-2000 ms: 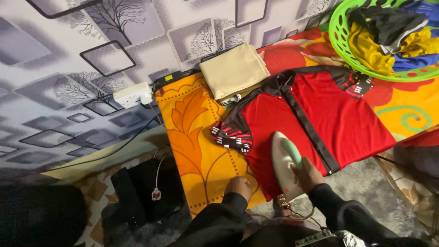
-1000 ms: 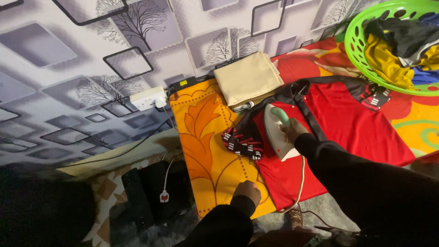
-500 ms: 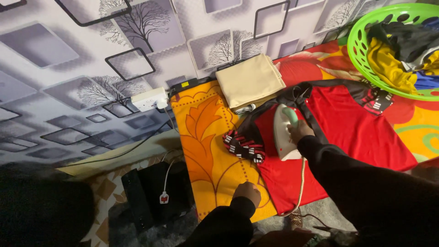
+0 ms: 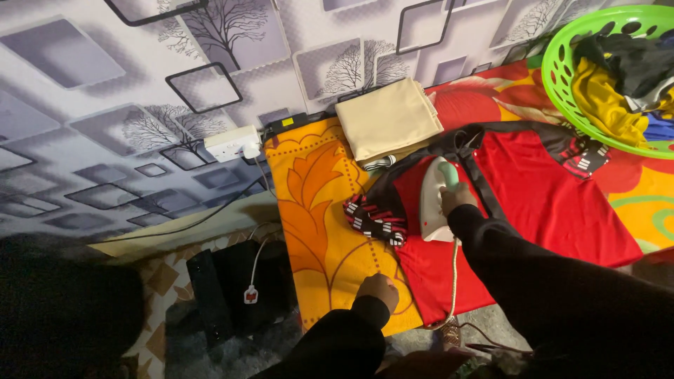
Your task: Ironing a red and black short-sleeved shirt on an ironing board.
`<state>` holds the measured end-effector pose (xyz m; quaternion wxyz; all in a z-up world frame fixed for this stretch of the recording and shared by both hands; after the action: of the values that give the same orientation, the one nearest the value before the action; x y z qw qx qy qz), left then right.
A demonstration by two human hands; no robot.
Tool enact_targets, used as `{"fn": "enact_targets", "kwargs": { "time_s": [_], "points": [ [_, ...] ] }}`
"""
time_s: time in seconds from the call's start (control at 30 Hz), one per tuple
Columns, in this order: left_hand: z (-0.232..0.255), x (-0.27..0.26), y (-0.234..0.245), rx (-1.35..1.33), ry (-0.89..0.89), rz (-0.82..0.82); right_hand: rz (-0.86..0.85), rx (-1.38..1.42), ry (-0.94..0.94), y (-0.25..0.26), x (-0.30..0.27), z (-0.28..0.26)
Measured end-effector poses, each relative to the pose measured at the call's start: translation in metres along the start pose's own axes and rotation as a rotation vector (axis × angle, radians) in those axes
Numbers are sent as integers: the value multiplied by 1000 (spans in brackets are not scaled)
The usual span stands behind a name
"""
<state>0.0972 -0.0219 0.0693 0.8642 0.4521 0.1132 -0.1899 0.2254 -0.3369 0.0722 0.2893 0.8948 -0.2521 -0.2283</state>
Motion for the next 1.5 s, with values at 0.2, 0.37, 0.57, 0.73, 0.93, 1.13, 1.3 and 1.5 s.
{"fn": "enact_targets", "kwargs": {
  "time_s": [0.2, 0.37, 0.57, 0.73, 0.93, 1.13, 1.3, 1.5],
  "points": [
    [3, 0, -2, -18, -44, 17, -45, 5, -62, 18, -39, -21],
    [-10, 10, -21, -23, -47, -18, -145, -61, 60, 16, -55, -7],
    [-8, 11, -20, 85, -56, -5, -56, -58, 79, 6, -54, -17],
    [-3, 8, -17, 26, -79, 0, -246, -28, 129, 5, -46, -8],
    [-21, 17, -57, 215, -250, -21, -145, -14, 107, 32, -91, 29],
    [-17, 21, -21, 15, -23, 35, -136, -20, -11, 30, -173, 36],
    [-31, 68, 0, -161, 50, 207, -179, -20, 12, 5, -208, 30],
    [-68, 176, -51, -431, -58, 363, -75, 99, -2, 12, -191, 19]
  ]
}}
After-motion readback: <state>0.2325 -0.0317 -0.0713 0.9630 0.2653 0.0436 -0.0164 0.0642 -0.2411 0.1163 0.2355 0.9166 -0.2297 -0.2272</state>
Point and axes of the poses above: each hand's wrist, its own x-axis towards the middle knuckle, its own y-axis out of the back of the hand, z = x × y, the point moved 8 cm from there along x, towards the middle knuckle, and after that the axes turned 4 degrees about z, right-handed, at the moved point
